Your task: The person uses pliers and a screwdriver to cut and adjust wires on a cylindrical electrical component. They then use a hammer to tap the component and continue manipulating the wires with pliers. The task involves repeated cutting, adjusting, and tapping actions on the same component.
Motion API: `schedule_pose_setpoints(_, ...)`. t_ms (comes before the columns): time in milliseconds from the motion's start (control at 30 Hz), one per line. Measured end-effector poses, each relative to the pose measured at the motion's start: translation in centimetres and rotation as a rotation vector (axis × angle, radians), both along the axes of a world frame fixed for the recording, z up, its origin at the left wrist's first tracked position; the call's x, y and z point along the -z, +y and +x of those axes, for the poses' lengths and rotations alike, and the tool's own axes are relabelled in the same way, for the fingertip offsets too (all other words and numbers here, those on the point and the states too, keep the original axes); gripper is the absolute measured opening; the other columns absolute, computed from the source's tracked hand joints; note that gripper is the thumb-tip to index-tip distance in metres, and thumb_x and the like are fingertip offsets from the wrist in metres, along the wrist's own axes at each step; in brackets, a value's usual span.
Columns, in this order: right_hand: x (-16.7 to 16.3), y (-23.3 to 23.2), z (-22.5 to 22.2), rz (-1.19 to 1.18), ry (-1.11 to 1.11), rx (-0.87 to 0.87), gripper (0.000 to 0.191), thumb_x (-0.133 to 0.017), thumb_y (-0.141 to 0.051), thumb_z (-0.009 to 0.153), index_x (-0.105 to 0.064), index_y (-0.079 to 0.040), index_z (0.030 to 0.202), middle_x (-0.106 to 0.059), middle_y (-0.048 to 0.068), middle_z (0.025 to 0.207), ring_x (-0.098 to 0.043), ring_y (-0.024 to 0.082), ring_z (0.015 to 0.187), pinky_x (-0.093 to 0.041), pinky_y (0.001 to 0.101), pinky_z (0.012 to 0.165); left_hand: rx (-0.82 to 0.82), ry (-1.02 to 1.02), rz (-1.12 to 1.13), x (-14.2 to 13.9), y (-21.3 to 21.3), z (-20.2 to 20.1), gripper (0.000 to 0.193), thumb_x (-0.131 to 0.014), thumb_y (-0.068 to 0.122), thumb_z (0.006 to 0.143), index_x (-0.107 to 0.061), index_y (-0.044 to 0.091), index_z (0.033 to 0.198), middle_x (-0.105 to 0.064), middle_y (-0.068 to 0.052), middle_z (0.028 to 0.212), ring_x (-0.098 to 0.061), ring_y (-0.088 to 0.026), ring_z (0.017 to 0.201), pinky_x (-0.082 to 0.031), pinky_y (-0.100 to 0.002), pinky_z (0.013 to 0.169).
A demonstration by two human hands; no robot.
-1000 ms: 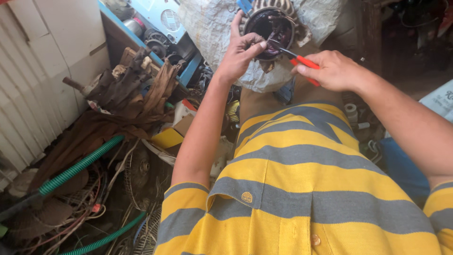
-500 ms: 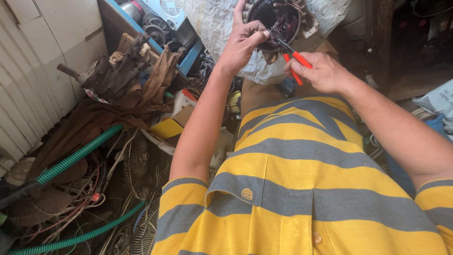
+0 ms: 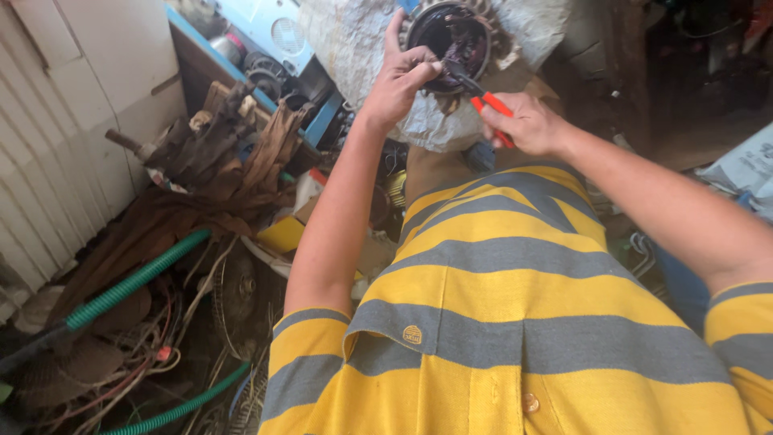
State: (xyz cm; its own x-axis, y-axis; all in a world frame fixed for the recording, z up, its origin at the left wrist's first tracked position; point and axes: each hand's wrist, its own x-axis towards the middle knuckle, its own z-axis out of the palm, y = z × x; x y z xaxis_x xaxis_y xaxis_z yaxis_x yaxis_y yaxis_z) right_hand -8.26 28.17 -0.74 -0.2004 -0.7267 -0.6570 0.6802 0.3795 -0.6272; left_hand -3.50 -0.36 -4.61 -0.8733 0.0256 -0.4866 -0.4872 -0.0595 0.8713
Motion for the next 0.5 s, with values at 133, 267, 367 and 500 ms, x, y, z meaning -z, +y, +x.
schedule_pose_setpoints(133,-1.6,-0.9,-1.1,0.083,0.061,-0.067,0.033,-0.050,-0.036,0.105,-0.061,-0.007,0.093,-0.070,0.001,0.084,-0.069,0.009,0.072,-0.051,0.0272,0.061,-0.022,-0.043,0.046,0.1,0.4,-0.5,0.014,-0.072,0.020,0.093,-0.074,0.007,0.087,0.007,-0.014,0.170,-0.041,-0.027,0.142,-0.044,-0.038,0.113)
schedule_pose_setpoints(267,-3.5,-1.9,-1.7,0.232,0.178,-0.114,0.044,-0.052,-0.038,0.110,-0.060,-0.001,0.087,-0.061,0.006,0.071,-0.056,0.014,0.058,-0.047,0.0327,0.056,0.005,-0.007,0.075,-0.9,0.4,-1.7,0.015,-0.071,0.021,0.091,-0.078,0.008,0.094,-0.014,-0.018,0.168,-0.032,-0.028,0.146,-0.040,-0.038,0.118)
schedule_pose_setpoints(367,-3.8,-1.7,-1.5,0.259,0.374,-0.115,0.038,-0.052,-0.037,0.107,-0.062,-0.005,0.090,-0.063,0.006,0.070,-0.059,0.016,0.061,-0.047,0.0336,0.059,0.048,0.086,-0.002,-2.4,0.0,-2.6,0.017,-0.073,0.026,0.090,-0.080,0.012,0.098,-0.021,-0.023,0.167,-0.022,-0.032,0.156,-0.033,-0.039,0.125)
schedule_pose_setpoints(500,-2.8,1.0,0.2,0.232,0.788,0.005,0.029,-0.056,-0.033,0.103,-0.066,-0.005,0.104,-0.067,0.001,0.084,-0.063,0.015,0.077,-0.049,0.0339,0.071,0.150,0.006,-0.346,-5.8,0.2,-3.4,0.037,-0.094,0.036,0.065,-0.081,0.019,0.095,-0.009,-0.030,0.163,-0.014,-0.046,0.151,-0.021,-0.046,0.122)
